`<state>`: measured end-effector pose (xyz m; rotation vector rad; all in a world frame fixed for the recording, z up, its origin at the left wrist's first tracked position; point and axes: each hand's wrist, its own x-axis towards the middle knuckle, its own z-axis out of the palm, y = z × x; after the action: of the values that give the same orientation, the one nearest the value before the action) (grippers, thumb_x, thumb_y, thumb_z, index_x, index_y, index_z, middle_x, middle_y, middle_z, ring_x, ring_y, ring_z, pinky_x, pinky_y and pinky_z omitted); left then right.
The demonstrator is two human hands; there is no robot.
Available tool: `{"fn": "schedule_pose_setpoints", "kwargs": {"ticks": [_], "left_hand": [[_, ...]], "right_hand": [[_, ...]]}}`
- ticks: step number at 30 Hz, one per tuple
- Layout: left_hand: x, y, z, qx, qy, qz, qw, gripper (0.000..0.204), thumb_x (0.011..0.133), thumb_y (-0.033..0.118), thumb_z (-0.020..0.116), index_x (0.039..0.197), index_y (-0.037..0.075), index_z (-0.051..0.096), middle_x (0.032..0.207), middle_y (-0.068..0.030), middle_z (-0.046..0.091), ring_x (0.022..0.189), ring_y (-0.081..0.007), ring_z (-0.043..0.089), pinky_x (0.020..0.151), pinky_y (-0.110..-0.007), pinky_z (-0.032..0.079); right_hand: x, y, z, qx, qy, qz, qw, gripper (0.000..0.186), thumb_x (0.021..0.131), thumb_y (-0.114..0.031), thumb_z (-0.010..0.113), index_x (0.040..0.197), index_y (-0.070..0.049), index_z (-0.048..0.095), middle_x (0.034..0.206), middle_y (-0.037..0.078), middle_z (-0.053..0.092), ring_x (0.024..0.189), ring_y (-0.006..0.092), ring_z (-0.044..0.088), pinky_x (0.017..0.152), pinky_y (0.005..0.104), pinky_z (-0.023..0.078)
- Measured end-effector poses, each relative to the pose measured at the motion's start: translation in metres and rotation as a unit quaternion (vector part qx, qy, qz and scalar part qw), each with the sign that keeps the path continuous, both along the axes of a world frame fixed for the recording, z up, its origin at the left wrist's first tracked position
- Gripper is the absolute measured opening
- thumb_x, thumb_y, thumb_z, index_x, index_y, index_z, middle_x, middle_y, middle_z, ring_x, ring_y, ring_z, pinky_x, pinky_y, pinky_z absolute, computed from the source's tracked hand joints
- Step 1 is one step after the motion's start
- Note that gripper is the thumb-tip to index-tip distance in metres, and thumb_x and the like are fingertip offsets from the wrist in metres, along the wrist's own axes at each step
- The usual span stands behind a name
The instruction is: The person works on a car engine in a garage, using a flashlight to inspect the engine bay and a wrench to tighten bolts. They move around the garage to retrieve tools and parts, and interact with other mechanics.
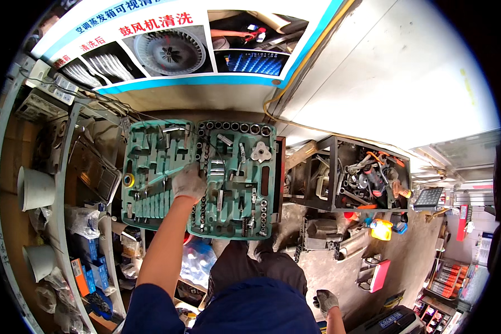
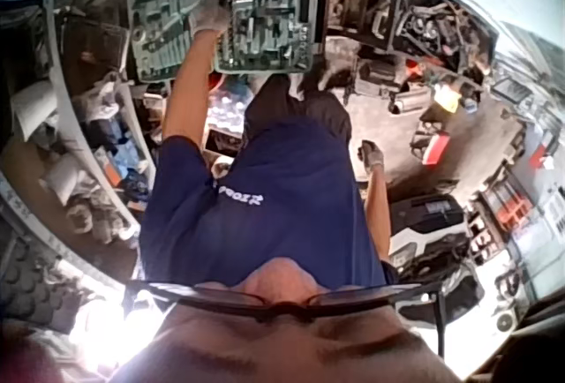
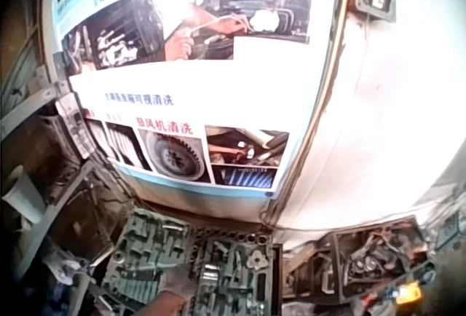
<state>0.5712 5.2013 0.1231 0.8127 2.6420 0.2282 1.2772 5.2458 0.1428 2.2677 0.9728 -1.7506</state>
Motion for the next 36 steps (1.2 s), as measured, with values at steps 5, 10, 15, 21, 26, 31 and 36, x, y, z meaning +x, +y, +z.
{"fn": "schedule_pose_setpoints", "kwargs": {"ticks": [5,10,15,21,26,31,36], "left_hand": [[0.059,-0.057,0.111,0.265,-0.414,0.242,0.837,0.024,0.102,0.029,0.063,0.104,0.006,0.065,0.098,-0.0147,0.068,0.090,-0.0379,0.069,0.084,-0.046,0.055],[0.167,-0.105,0.131,0.383,-0.463,0.113,0.792,0.024,0.108,0.026,0.060,0.103,0.003,0.064,0.077,-0.0025,0.058,0.072,-0.0131,0.061,0.066,-0.031,0.049],[0.291,-0.138,0.170,0.446,-0.447,0.143,0.762,0.019,0.105,0.019,0.064,0.115,0.002,0.066,0.096,-0.0052,0.066,0.089,-0.0152,0.063,0.079,-0.033,0.053],[0.429,-0.200,0.211,0.487,-0.281,0.182,0.807,0.023,0.095,0.014,0.075,0.116,0.005,0.070,0.105,-0.0128,0.072,0.097,-0.0251,0.070,0.087,-0.038,0.056],[0.524,-0.269,0.236,0.488,-0.191,0.223,0.822,0.030,0.091,0.017,0.079,0.118,0.006,0.071,0.112,-0.0167,0.073,0.099,-0.0330,0.071,0.087,-0.043,0.057],[0.644,-0.341,0.189,0.425,-0.019,0.236,0.874,0.036,0.092,0.028,0.079,0.119,0.007,0.067,0.108,-0.0198,0.073,0.102,-0.0408,0.071,0.085,-0.048,0.057],[0.817,-0.473,0.184,0.368,0.055,0.402,0.837,0.037,0.093,0.032,0.079,0.118,0.009,0.065,0.104,-0.0204,0.072,0.097,-0.0447,0.070,0.082,-0.051,0.057]], "right_hand": [[0.005,0.034,-0.012,0.042,0.053,0.054,0.996,0.020,0.103,-0.013,0.068,0.123,-0.008,0.068,0.096,0.009,0.072,0.077,0.0189,0.069,0.068,0.0340,0.061],[-0.118,0.095,0.046,0.175,0.136,0.286,0.932,0.028,0.109,-0.020,0.061,0.125,0.001,0.068,0.101,0.012,0.074,0.085,0.0195,0.073,0.077,0.0317,0.061],[-0.263,0.077,0.160,0.211,0.285,0.607,0.711,0.027,0.110,-0.018,0.056,0.124,0.001,0.068,0.103,0.015,0.075,0.097,0.0251,0.072,0.092,0.0377,0.057],[-0.240,-0.001,0.167,0.165,0.425,0.708,0.540,0.042,0.112,-0.036,0.053,0.117,0.002,0.070,0.106,0.023,0.075,0.101,0.0404,0.072,0.088,0.0445,0.055],[-0.181,-0.074,0.179,0.204,0.393,0.771,0.458,0.052,0.108,-0.044,0.057,0.122,0.003,0.072,0.115,0.029,0.074,0.110,0.0446,0.071,0.095,0.0469,0.056],[-0.117,-0.174,0.177,0.192,0.380,0.823,0.375,0.046,0.109,-0.039,0.057,0.115,0.003,0.074,0.102,0.030,0.074,0.100,0.0485,0.072,0.087,0.0490,0.057],[-0.015,-0.353,0.177,0.046,0.479,0.845,0.233,0.053,0.112,-0.046,0.050,0.115,0.001,0.074,0.102,0.024,0.076,0.101,0.0385,0.073,0.089,0.0461,0.058]]}}
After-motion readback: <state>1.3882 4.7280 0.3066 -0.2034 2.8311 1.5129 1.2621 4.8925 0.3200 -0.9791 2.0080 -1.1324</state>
